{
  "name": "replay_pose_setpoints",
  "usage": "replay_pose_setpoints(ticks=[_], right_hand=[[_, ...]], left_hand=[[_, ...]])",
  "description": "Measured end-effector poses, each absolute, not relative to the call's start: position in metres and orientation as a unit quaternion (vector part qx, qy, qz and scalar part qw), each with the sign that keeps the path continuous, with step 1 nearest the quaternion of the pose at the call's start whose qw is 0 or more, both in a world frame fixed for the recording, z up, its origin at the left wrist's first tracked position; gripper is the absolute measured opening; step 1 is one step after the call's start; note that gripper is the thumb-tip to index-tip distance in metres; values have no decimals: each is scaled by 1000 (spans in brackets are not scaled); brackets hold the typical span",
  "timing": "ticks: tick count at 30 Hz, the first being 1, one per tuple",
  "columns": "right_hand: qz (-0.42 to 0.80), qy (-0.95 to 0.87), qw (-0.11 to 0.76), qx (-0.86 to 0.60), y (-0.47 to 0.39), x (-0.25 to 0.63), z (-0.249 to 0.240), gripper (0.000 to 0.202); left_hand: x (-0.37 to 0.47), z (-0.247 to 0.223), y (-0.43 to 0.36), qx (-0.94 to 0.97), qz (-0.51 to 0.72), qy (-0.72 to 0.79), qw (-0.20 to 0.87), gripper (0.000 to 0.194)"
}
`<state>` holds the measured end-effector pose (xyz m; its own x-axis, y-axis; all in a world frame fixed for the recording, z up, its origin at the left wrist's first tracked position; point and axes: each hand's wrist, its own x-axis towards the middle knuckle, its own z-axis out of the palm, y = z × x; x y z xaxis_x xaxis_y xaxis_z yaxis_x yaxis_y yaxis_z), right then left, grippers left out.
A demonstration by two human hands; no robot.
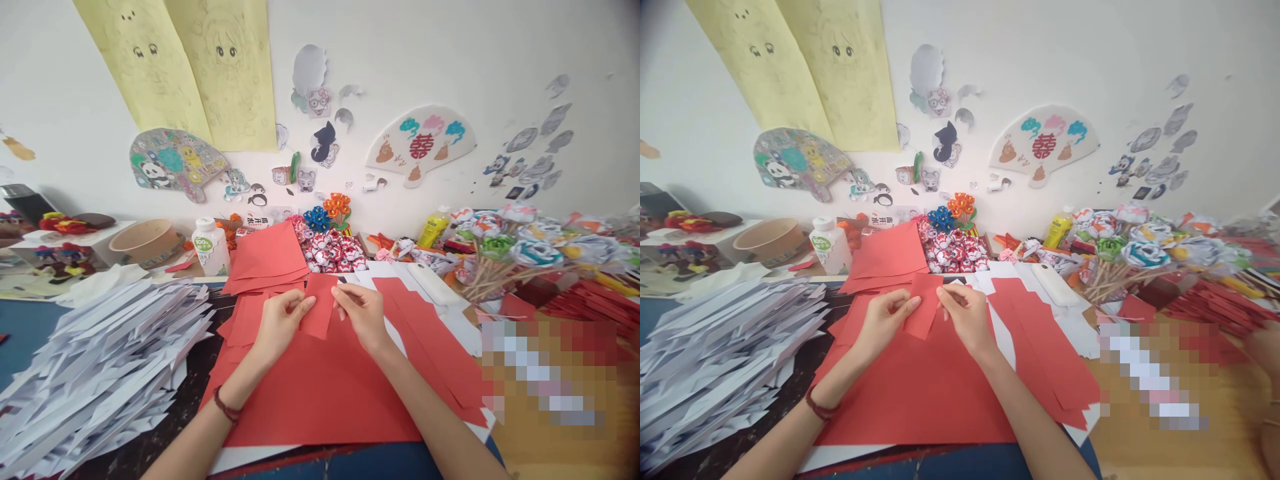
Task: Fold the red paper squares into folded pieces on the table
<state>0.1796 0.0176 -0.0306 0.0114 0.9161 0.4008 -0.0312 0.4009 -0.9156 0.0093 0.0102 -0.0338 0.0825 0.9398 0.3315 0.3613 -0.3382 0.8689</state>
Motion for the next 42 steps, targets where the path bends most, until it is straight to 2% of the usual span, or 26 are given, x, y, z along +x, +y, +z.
replay_pose_setpoints(ticks=[13,24,27,33,39,42], right_hand=[[365,-533,645,-408,23,181,-33,22],[393,-510,654,-397,26,181,-36,20],[425,-520,636,-381,27,183,-35,19],[517,-562,530,-368,27,184,-34,27],[525,-573,489,-395,27,185,-32,27],[473,-617,493,-392,26,184,-32,25]], left_hand=[[9,-34,10,691,447,467,324,24],[7,-34,12,675,449,507,292,37],[7,-32,13,676,465,500,275,35],[6,-29,13,673,490,478,279,27],[9,-24,7,724,427,479,253,24],[13,-24,5,739,402,474,261,23]])
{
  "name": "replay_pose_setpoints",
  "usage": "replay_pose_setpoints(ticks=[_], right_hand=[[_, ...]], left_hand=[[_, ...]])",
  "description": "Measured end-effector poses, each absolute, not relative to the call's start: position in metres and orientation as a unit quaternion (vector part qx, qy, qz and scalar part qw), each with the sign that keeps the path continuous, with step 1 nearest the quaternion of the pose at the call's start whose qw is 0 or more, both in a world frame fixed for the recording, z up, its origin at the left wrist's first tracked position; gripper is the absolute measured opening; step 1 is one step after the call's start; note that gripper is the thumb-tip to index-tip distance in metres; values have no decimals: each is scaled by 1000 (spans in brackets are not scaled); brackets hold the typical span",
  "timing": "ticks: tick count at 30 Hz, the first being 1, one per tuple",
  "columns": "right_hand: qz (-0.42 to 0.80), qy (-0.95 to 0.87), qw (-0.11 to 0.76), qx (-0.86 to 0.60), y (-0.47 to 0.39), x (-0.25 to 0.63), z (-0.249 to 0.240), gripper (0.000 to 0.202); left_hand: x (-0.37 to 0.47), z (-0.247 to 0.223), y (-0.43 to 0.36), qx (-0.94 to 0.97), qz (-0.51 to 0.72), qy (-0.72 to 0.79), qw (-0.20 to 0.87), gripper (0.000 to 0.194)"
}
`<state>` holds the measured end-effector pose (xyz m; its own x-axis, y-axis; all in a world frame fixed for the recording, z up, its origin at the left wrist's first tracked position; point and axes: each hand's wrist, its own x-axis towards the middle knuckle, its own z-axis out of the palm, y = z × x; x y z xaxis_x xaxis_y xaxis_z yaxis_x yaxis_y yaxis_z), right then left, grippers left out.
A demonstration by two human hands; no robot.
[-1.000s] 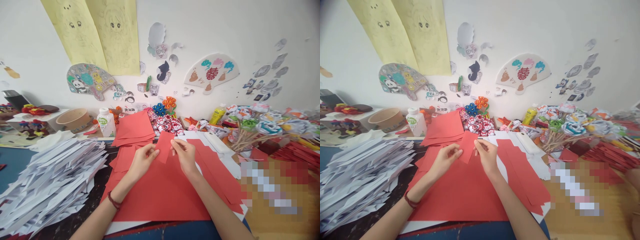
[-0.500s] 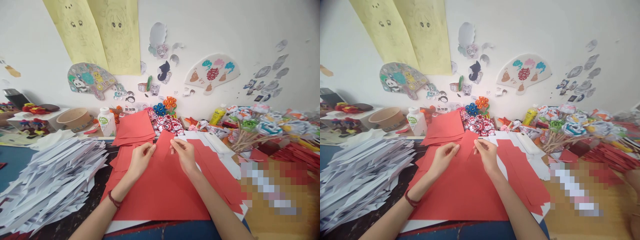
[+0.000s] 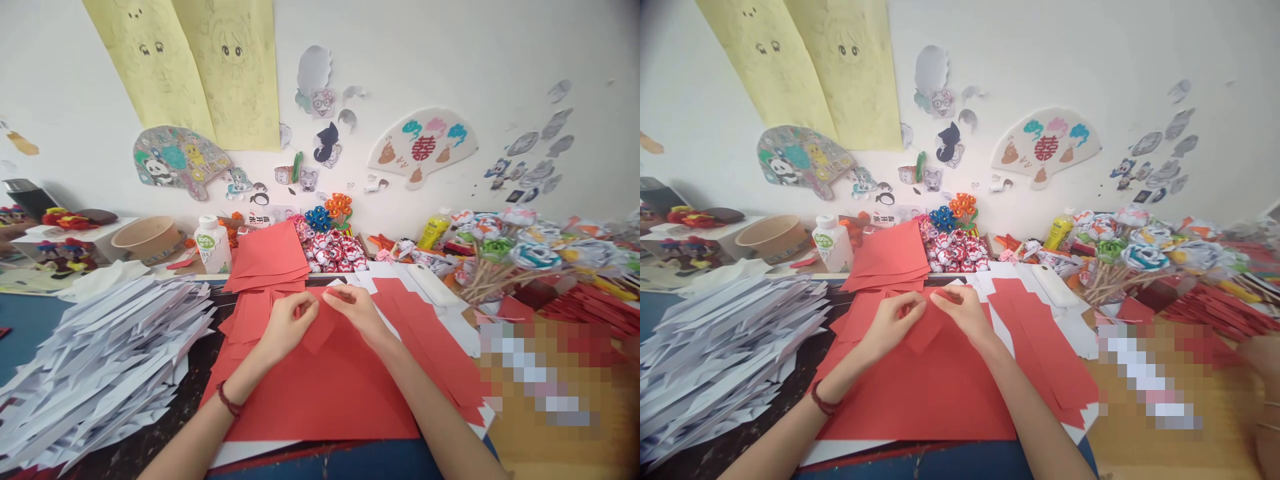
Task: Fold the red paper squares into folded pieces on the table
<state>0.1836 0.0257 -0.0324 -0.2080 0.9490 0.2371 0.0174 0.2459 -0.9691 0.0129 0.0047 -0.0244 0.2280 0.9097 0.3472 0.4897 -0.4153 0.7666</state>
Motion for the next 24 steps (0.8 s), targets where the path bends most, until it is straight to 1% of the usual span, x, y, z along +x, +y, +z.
replay_pose_setpoints(ticks=[1,3,5,8,14,21,24], right_hand=[[446,-632,494,-396,25,183,-33,28],[400,-653,498,-407,25,182,-35,42],[370,-659,505,-415,24,181,-36,48],[344,-659,520,-421,21,177,-35,48],[316,-629,560,-437,19,178,-31,39],[283,-458,694,-478,42,210,-33,42],[322,-451,687,-471,43,207,-37,41]], left_hand=[[14,-25,4,739,401,473,264,22],[16,-27,4,734,403,473,274,21],[17,-29,5,726,407,474,288,20],[17,-30,6,715,417,471,305,19],[17,-32,8,708,428,459,324,16],[13,-36,10,688,423,507,302,18],[15,-35,9,676,441,520,281,20]])
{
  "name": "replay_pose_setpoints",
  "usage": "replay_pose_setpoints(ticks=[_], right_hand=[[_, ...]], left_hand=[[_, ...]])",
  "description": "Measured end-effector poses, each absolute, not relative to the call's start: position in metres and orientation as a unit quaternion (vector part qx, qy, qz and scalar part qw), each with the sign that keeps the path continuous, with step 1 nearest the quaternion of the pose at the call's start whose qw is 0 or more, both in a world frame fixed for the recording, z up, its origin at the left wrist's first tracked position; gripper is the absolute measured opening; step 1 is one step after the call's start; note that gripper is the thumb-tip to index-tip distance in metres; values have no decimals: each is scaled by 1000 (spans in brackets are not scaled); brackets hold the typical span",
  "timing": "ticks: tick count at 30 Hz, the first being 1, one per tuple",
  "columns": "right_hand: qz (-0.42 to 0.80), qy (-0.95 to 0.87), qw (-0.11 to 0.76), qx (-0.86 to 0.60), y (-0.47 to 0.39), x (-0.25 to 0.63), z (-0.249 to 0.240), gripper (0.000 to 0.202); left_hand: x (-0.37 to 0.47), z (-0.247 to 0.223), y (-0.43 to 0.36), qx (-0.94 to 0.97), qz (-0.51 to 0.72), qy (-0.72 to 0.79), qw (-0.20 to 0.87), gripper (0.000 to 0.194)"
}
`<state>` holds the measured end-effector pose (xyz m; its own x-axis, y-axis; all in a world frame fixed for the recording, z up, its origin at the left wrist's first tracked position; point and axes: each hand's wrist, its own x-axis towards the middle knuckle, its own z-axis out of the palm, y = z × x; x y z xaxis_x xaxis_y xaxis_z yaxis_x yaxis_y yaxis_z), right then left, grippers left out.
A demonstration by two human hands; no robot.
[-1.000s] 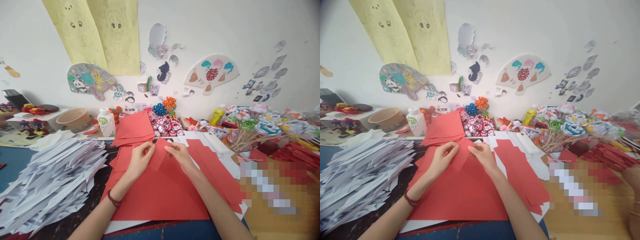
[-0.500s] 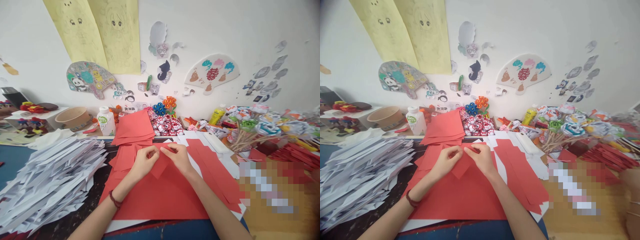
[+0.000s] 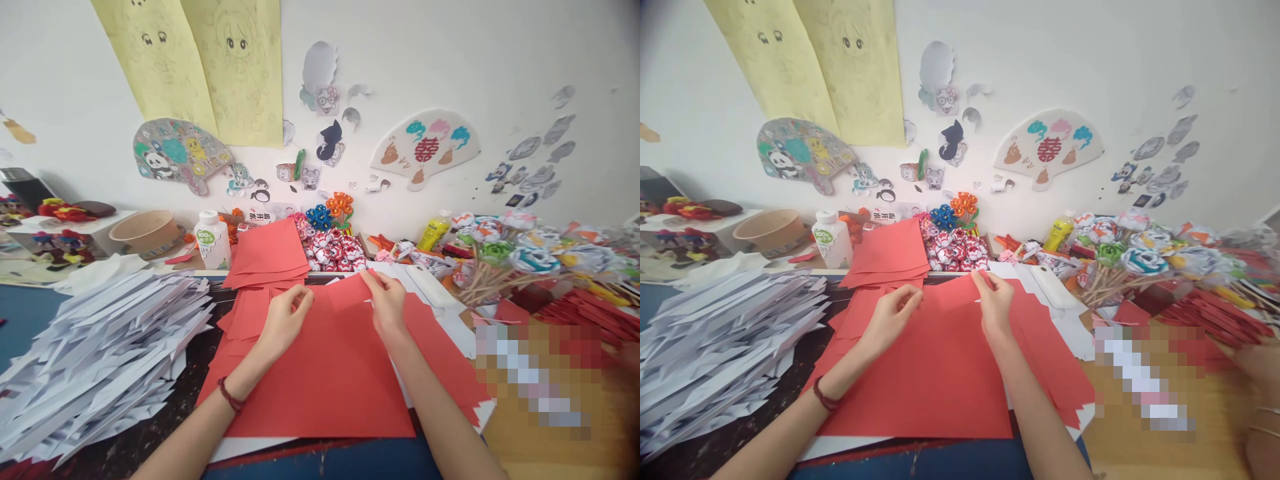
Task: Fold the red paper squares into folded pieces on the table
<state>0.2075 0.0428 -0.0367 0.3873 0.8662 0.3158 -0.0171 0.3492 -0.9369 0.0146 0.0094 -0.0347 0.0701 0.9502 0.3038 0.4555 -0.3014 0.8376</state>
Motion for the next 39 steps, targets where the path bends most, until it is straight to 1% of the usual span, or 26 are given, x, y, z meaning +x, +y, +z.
replay_pose_setpoints(ticks=[3,6,8,10,12,14,18,22,31,39], right_hand=[[379,-475,658,-446,37,196,-39,33],[412,-513,614,-436,34,192,-38,28],[440,-548,565,-432,35,196,-37,25],[471,-601,493,-417,36,200,-36,22],[488,-650,425,-399,36,202,-36,21],[492,-681,381,-385,34,201,-37,22],[485,-699,377,-366,31,195,-37,21],[472,-721,367,-350,32,192,-39,18],[466,-738,353,-338,35,199,-36,15],[453,-745,341,-352,43,211,-36,15]], left_hand=[[16,-35,10,670,445,521,286,25],[13,-38,14,661,450,517,304,25],[8,-39,18,639,473,528,299,27],[3,-39,20,621,494,537,286,29],[1,-38,21,630,491,537,274,31],[2,-37,19,655,469,530,265,31],[10,-36,12,692,433,511,268,30],[16,-36,6,703,425,502,272,28],[4,-29,13,677,460,529,223,30],[-2,-26,16,653,481,543,218,28]])
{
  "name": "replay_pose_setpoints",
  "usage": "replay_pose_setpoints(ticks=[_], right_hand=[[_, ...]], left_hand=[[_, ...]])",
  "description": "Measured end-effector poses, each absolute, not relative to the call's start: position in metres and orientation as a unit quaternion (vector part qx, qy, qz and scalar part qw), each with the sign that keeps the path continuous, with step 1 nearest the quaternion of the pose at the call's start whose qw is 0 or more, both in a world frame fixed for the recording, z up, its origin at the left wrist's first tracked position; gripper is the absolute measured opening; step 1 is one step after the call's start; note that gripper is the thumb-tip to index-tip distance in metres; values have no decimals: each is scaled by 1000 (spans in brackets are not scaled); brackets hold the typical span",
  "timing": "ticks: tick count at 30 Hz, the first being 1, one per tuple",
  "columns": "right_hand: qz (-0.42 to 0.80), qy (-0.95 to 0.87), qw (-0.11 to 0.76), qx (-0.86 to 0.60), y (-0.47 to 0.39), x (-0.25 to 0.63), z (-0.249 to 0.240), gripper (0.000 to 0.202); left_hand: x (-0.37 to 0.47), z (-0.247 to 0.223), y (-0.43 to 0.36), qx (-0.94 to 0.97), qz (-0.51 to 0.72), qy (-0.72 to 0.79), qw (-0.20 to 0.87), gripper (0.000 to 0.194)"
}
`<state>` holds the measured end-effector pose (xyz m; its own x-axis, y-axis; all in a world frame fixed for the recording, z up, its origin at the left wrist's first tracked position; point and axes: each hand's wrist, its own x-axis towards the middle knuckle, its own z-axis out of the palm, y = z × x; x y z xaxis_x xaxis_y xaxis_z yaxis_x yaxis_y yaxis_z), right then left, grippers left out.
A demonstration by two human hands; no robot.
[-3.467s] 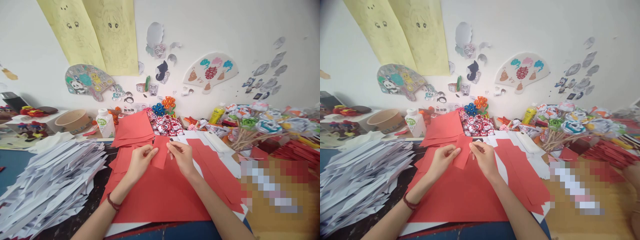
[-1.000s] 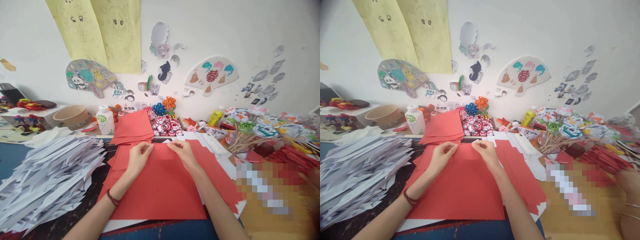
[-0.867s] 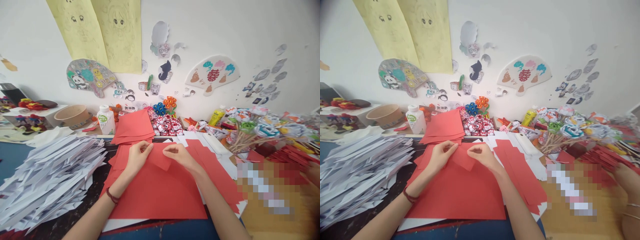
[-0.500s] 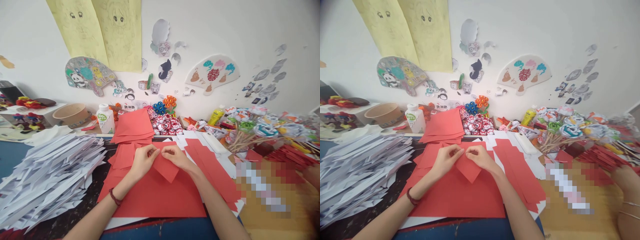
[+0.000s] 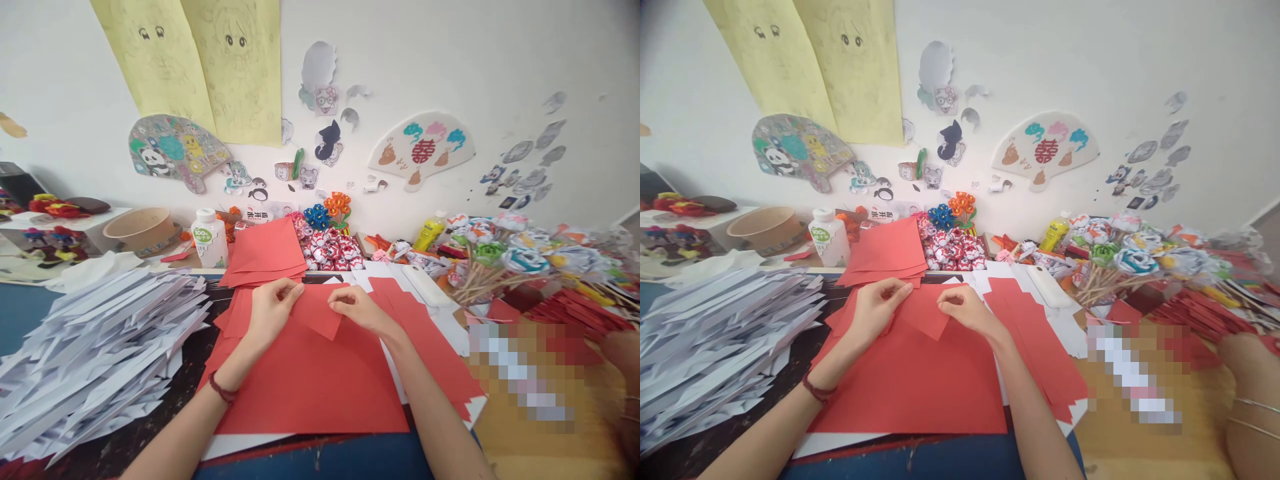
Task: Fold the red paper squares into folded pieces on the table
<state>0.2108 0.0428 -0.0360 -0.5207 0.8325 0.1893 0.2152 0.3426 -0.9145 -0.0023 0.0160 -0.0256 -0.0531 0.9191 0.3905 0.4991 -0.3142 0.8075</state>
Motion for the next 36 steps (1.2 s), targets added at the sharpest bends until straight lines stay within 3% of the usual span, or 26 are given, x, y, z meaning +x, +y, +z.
replay_pose_setpoints(ticks=[6,22,24,27,30,33,36], right_hand=[[476,-737,305,-369,46,217,-37,14],[403,-756,287,-427,45,228,-34,16],[353,-746,306,-475,47,227,-36,18],[310,-710,405,-486,46,220,-35,16],[299,-720,459,-427,36,205,-29,30],[266,-795,390,-381,22,190,-26,58],[210,-831,335,-391,14,182,-30,69]], left_hand=[[-6,-22,16,626,486,571,212,29],[-8,-27,19,595,535,550,236,29],[-13,-27,21,567,562,554,234,31],[-14,-28,23,559,559,560,248,32],[-9,-30,22,594,510,571,247,31],[-3,-33,20,619,491,560,250,29],[-1,-35,22,624,497,543,265,27]])
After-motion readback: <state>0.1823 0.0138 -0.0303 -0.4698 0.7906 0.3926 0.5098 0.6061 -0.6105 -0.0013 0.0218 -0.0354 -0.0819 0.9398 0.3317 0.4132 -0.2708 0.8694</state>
